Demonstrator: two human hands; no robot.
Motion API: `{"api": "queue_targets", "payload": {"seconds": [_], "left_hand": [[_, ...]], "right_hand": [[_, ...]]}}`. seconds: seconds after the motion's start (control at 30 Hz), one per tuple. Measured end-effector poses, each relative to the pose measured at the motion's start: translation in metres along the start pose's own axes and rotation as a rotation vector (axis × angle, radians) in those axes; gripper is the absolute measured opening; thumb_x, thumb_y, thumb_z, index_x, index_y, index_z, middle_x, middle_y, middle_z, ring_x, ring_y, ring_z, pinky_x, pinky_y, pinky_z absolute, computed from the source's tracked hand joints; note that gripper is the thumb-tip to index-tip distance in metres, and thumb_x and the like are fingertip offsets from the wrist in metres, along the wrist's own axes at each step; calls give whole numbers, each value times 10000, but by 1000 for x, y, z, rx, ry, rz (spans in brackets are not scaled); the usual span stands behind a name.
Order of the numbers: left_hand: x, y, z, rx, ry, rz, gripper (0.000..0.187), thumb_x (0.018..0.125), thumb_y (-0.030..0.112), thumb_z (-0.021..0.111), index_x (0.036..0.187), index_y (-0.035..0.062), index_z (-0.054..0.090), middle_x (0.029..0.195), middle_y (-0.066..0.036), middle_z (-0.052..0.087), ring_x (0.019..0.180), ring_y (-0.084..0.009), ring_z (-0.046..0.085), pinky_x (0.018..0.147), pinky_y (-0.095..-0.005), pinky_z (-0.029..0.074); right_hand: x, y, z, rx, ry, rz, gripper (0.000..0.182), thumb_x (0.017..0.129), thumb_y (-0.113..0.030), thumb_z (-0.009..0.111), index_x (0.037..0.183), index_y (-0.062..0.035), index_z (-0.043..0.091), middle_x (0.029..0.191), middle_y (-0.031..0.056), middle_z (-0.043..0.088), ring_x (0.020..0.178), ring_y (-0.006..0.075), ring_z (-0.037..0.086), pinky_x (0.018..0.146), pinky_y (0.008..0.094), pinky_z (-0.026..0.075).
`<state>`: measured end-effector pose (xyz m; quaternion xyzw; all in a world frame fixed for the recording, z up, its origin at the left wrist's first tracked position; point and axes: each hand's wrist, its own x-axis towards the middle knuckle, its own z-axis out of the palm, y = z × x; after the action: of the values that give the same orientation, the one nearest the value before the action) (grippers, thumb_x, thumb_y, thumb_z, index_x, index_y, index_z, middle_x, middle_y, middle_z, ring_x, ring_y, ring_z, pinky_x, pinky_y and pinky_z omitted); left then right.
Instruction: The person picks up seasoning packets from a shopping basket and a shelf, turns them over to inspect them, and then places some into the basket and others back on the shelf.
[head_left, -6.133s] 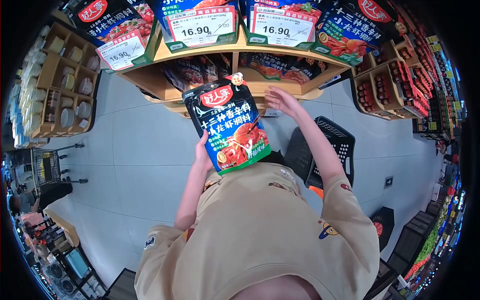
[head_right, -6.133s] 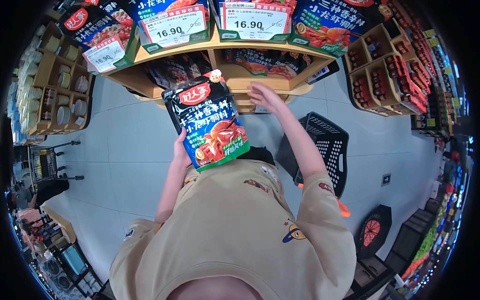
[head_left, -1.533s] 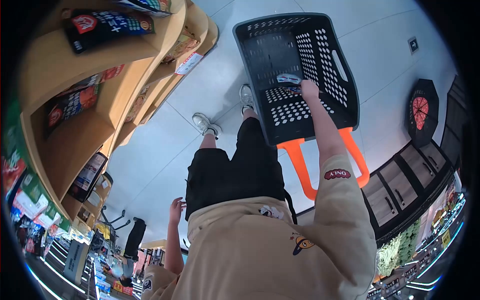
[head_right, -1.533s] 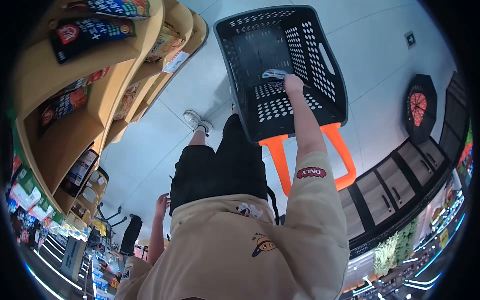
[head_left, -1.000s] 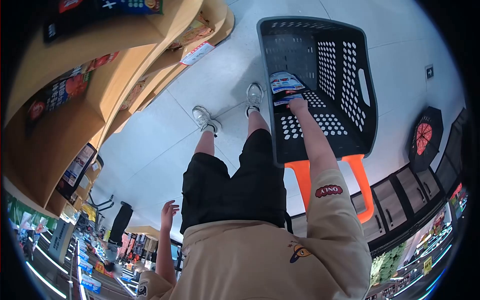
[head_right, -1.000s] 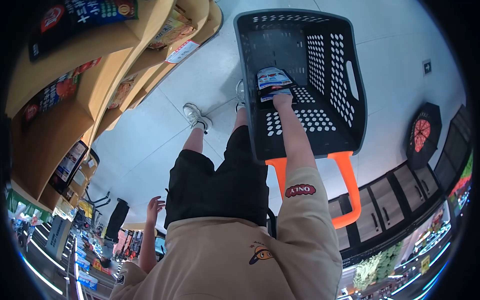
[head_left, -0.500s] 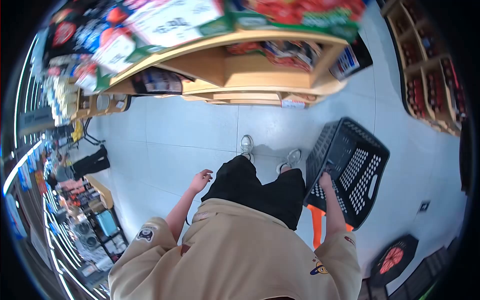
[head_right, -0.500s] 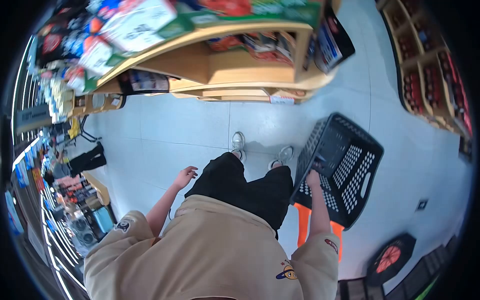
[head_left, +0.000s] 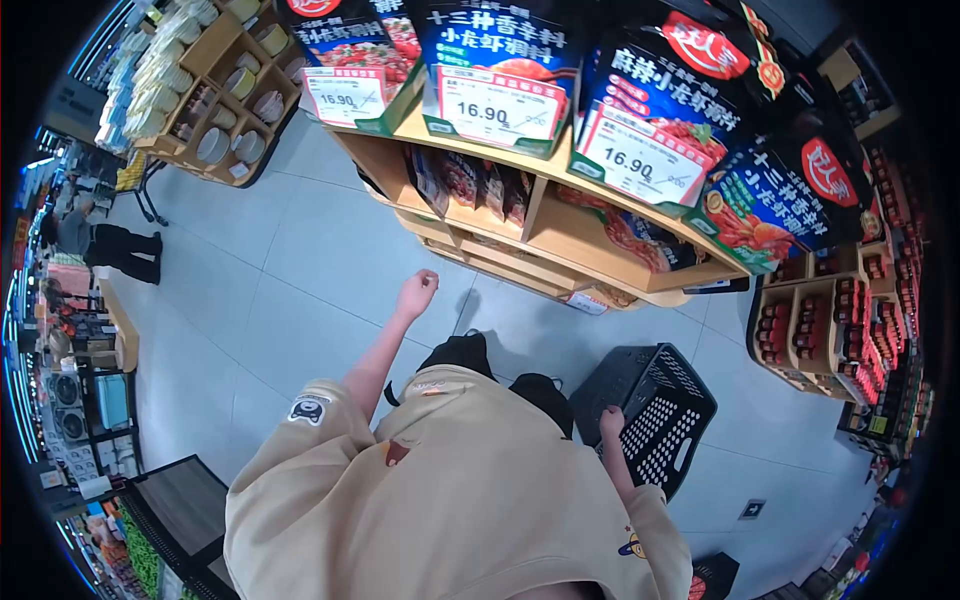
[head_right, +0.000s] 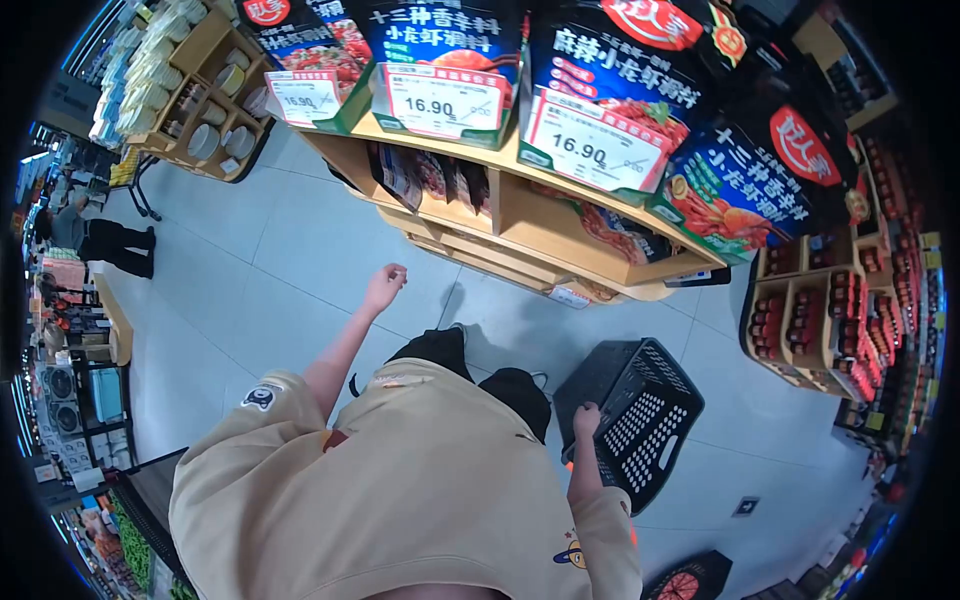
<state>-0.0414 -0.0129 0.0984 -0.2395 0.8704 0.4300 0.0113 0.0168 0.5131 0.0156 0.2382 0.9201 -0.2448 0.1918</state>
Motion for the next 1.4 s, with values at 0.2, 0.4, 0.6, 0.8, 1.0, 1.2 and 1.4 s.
{"api": "queue_targets", "payload": {"seconds": [0.2, 0.4, 0.6, 0.8, 1.0, 1.2, 1.4], "left_hand": [[84, 46, -40, 44, 215, -32, 355, 714, 349, 546, 831, 14, 549, 669, -132, 586, 671, -241, 585, 601, -336, 451], [119, 85, -62, 260, 255, -69, 429, 710, 450, 518, 811, 35, 548, 732, -146, 594, 727, -300, 580, 643, -394, 458], [121, 68, -53, 330, 300, 49, 327, 783, 303, 442, 742, 1, 562, 698, -184, 586, 657, -328, 578, 609, -411, 464], [59, 62, -45, 134, 261, 107, 346, 788, 271, 434, 653, -26, 552, 636, -197, 571, 589, -348, 565, 571, -414, 453], [-7, 73, -24, 129, 409, 522, 291, 769, 196, 438, 617, -28, 545, 557, -152, 565, 546, -277, 577, 560, -366, 467], [-64, 126, -27, -297, -220, 195, 328, 788, 199, 429, 600, -51, 527, 553, -138, 579, 533, -215, 591, 539, -322, 468], [-74, 152, -52, -208, -319, 386, 230, 747, 248, 552, 696, 24, 549, 601, -70, 591, 558, -158, 582, 507, -267, 439]], "right_hand": [[-25, -55, 24, 221, -127, -95, 246, 710, -125, 511, 926, -22, 570, 873, 111, 595, 842, 194, 556, 749, 272, 422], [-57, -102, 18, 328, -95, -137, 242, 729, -96, 501, 942, 5, 554, 877, 127, 589, 831, 199, 556, 753, 273, 416], [-70, -132, 9, 192, -142, -347, 237, 749, -77, 504, 971, 1, 535, 881, 88, 578, 826, 146, 529, 742, 236, 400], [-112, -231, -15, 101, -236, -490, 293, 727, -108, 526, 1002, -9, 511, 1011, 183, 504, 952, 289, 492, 815, 322, 389], [-149, -328, -7, 127, -200, -842, 472, 717, -139, 564, 1131, 2, 386, 1091, 197, 452, 1058, 321, 410, 901, 354, 316], [-169, -363, 2, 187, -190, -789, 458, 711, -45, 530, 1144, -60, 383, 990, 217, 508, 913, 373, 498, 753, 399, 416], [-135, -313, 17, 427, -137, -568, 210, 802, -114, 478, 991, -21, 476, 824, 166, 575, 748, 323, 563, 601, 348, 425]]}}
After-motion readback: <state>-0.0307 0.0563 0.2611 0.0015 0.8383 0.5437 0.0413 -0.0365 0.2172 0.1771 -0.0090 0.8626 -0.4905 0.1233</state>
